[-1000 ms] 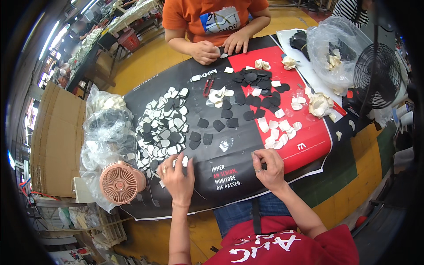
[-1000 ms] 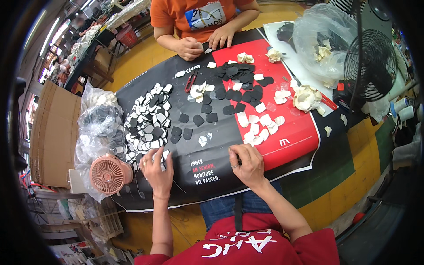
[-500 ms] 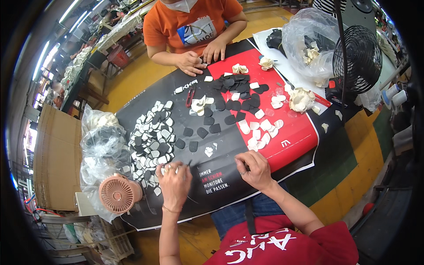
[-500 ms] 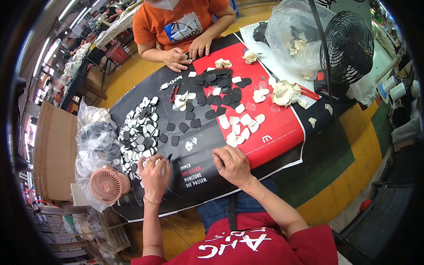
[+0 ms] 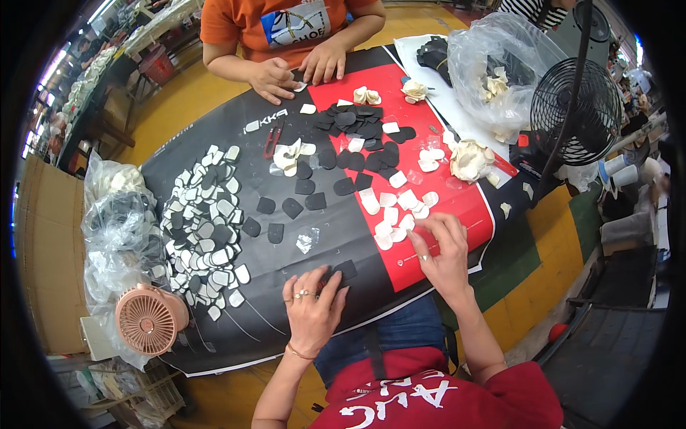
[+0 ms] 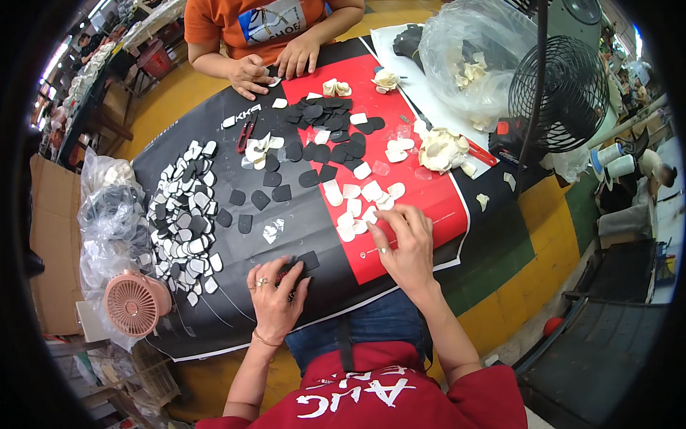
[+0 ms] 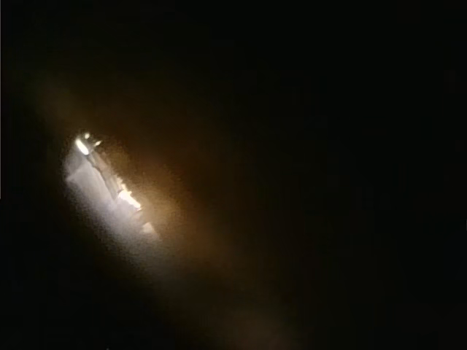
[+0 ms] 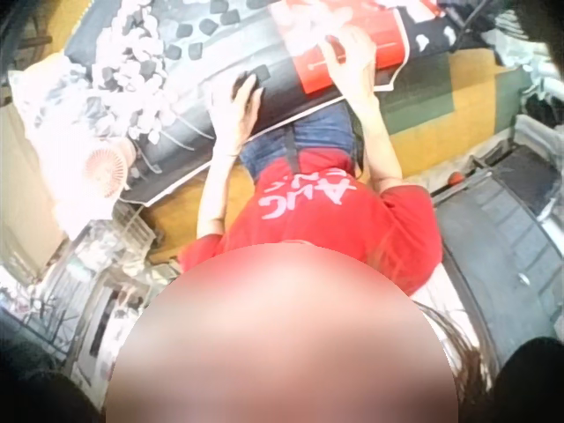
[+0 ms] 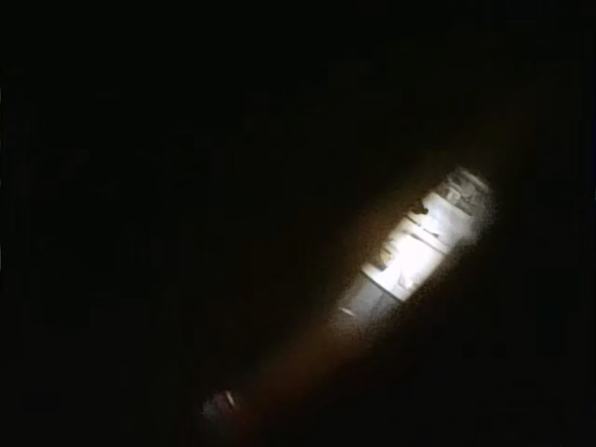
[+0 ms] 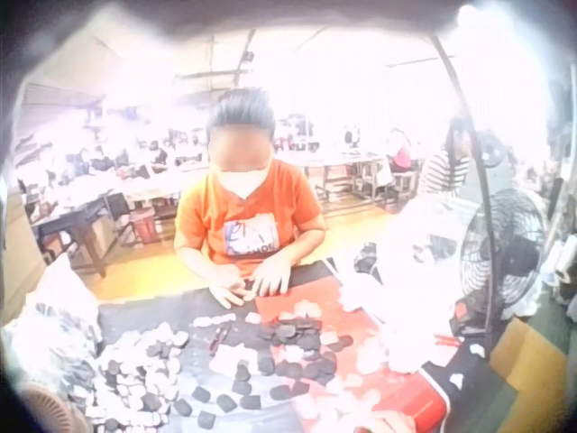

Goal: The person repeatedly picks small white and black foam pieces from a table and presses them together by hand to form small assemblies. They place the finished pieces back on the table while continuing the same process with new pieces.

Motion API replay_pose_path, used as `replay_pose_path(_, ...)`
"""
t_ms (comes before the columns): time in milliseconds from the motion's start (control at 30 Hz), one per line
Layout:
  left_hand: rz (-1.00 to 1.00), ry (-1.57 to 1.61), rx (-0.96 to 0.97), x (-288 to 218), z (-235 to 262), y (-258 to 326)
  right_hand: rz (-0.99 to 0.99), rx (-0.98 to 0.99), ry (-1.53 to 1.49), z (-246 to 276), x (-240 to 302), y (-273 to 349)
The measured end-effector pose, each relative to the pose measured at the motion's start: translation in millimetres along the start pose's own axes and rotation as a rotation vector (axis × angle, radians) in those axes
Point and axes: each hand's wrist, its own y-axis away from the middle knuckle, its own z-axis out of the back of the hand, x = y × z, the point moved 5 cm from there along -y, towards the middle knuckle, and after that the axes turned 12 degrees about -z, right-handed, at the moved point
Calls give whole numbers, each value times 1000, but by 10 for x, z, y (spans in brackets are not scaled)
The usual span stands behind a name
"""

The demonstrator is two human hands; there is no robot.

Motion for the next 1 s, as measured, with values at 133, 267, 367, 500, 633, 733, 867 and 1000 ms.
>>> replay_pose_path(133,77,57,-154,88,24,84,121,91,67,-206,187,-331)
replay_pose_path(267,96,-49,-208,85,-21,101,80,154,103,-456,282,-629)
replay_pose_path(367,129,-46,-239,94,-25,122,43,205,179,-600,290,-786)
replay_pose_path(500,111,-47,-219,93,-24,111,74,302,232,-692,303,-839)
replay_pose_path(633,101,33,-154,85,29,42,275,124,112,-598,434,-775)
replay_pose_path(733,218,306,-177,110,125,-42,378,-99,-52,-447,526,-625)
replay_pose_path(867,352,658,-284,158,172,-271,80,37,-529,-419,529,-280)
replay_pose_path(1000,406,950,-328,156,100,-463,-200,294,-781,-494,589,51)
